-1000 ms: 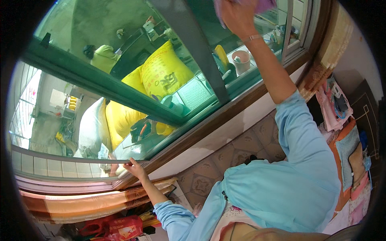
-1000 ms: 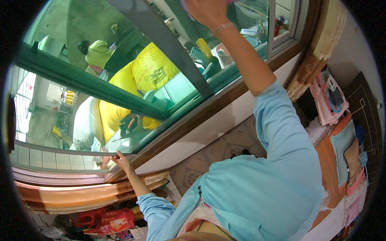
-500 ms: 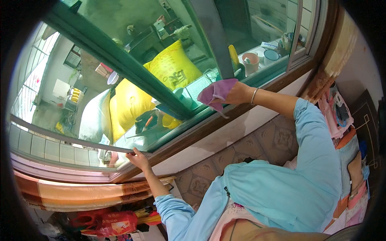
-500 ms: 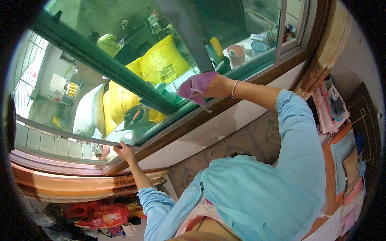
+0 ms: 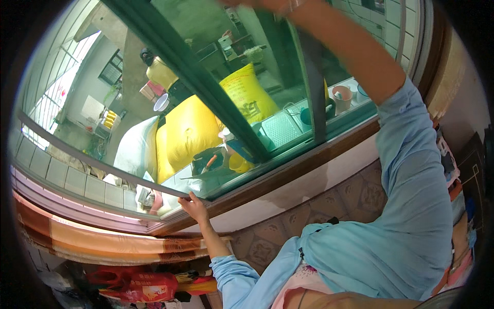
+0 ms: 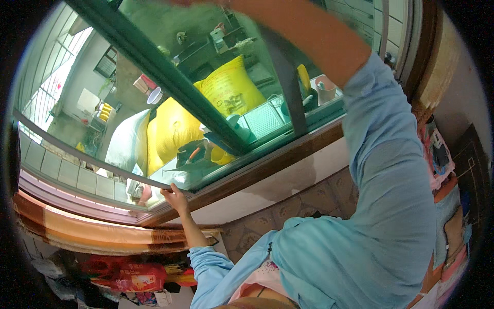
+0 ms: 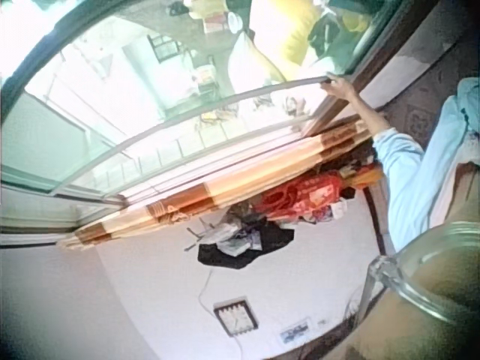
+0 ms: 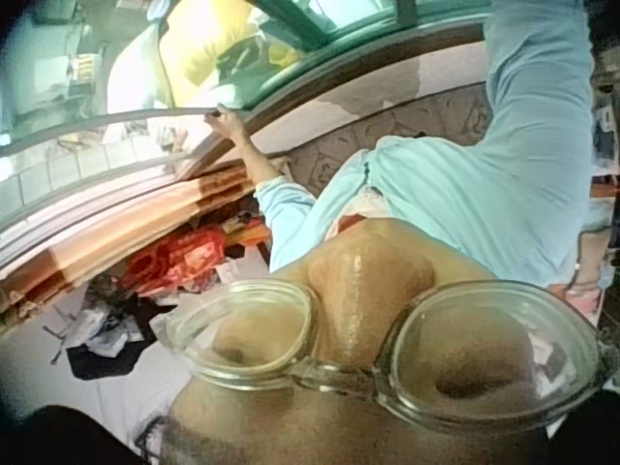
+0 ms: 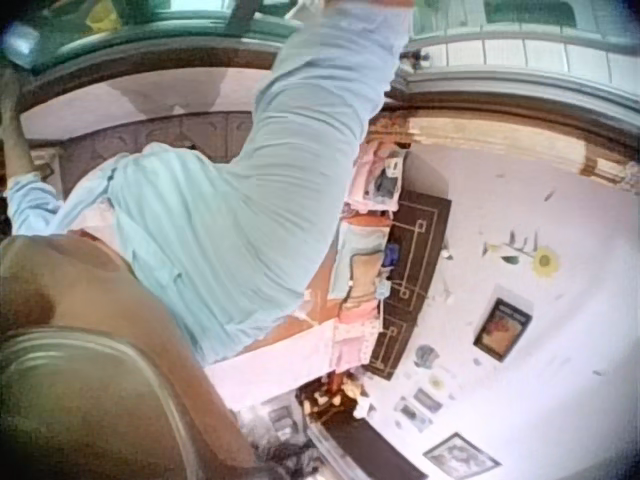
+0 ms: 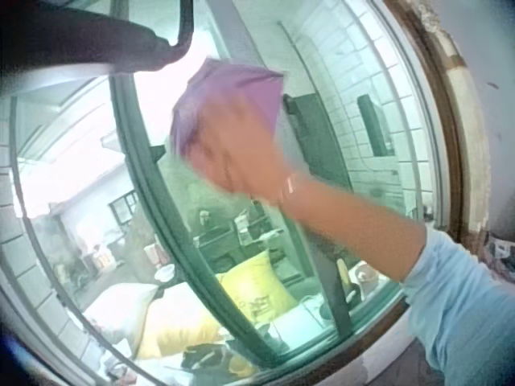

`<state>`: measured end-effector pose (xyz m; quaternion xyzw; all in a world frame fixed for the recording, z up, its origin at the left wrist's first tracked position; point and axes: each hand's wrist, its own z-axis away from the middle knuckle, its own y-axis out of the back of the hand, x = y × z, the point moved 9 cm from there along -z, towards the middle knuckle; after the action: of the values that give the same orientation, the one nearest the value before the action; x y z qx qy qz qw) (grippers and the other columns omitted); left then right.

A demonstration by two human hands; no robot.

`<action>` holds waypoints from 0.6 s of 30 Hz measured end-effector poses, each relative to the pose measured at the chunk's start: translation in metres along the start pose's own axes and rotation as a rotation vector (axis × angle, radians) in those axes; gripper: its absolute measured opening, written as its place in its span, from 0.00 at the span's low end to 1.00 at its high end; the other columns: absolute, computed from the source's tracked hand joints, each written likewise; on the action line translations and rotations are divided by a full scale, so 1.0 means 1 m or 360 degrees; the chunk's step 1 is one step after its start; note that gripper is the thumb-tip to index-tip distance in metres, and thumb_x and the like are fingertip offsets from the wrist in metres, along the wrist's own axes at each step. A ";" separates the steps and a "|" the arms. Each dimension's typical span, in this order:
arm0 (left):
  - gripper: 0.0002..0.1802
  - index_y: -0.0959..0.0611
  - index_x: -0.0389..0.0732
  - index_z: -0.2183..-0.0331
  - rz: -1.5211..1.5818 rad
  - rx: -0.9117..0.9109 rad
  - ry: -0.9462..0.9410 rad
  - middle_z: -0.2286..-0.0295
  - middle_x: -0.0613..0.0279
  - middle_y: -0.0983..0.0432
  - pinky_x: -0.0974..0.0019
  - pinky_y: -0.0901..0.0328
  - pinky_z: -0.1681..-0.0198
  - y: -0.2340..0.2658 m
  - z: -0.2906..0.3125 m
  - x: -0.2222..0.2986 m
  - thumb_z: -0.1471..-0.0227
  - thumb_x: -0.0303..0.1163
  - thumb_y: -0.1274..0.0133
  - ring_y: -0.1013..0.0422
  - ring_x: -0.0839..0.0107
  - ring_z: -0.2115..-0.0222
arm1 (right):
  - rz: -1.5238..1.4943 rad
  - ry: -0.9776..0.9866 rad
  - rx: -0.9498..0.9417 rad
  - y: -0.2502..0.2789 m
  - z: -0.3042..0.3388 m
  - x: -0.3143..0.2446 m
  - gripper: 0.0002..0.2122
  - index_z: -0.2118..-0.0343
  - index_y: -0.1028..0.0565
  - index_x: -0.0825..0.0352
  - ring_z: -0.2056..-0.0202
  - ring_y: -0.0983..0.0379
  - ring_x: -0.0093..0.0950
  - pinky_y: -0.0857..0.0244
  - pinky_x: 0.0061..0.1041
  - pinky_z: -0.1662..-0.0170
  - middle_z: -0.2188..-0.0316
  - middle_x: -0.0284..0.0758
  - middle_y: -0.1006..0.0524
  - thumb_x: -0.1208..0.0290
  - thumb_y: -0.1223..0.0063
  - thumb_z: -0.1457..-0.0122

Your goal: The person washes and wrings out a cloth in a washbasin and under a tap, then carries it to a window and wipes down the glass panes.

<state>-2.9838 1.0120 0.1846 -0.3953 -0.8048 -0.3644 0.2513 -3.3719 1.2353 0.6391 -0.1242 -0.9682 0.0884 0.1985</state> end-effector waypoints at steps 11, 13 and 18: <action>0.17 0.36 0.36 0.61 -0.0212 -0.0101 0.0131 0.67 0.51 0.35 0.50 0.46 0.55 0.011 0.001 -0.014 0.43 0.39 0.54 0.41 0.50 0.60 | -0.0740 0.0666 -0.0804 0.017 0.142 -0.187 0.14 0.61 0.28 0.65 0.61 0.28 0.35 0.31 0.33 0.64 0.65 0.38 0.27 0.63 0.50 0.49; 0.17 0.36 0.36 0.62 -0.0213 -0.0145 0.0113 0.68 0.53 0.35 0.51 0.46 0.55 0.009 0.002 -0.015 0.43 0.40 0.53 0.41 0.52 0.61 | -0.1006 0.0187 -0.0529 0.004 0.085 -0.144 0.18 0.51 0.31 0.44 0.67 0.26 0.33 0.31 0.30 0.72 0.64 0.39 0.26 0.59 0.49 0.47; 0.17 0.36 0.36 0.62 -0.0192 -0.0098 0.0078 0.68 0.53 0.35 0.51 0.46 0.55 0.010 0.002 -0.017 0.43 0.39 0.53 0.40 0.52 0.62 | -0.0252 -0.0196 -0.1756 -0.054 -0.004 -0.056 0.24 0.47 0.33 0.60 0.56 0.29 0.37 0.31 0.33 0.59 0.49 0.42 0.31 0.54 0.53 0.44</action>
<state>-2.9659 1.0101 0.1754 -0.3447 -0.8092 -0.4130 0.2362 -3.3314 1.1684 0.6345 -0.1311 -0.8871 -0.4394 0.0531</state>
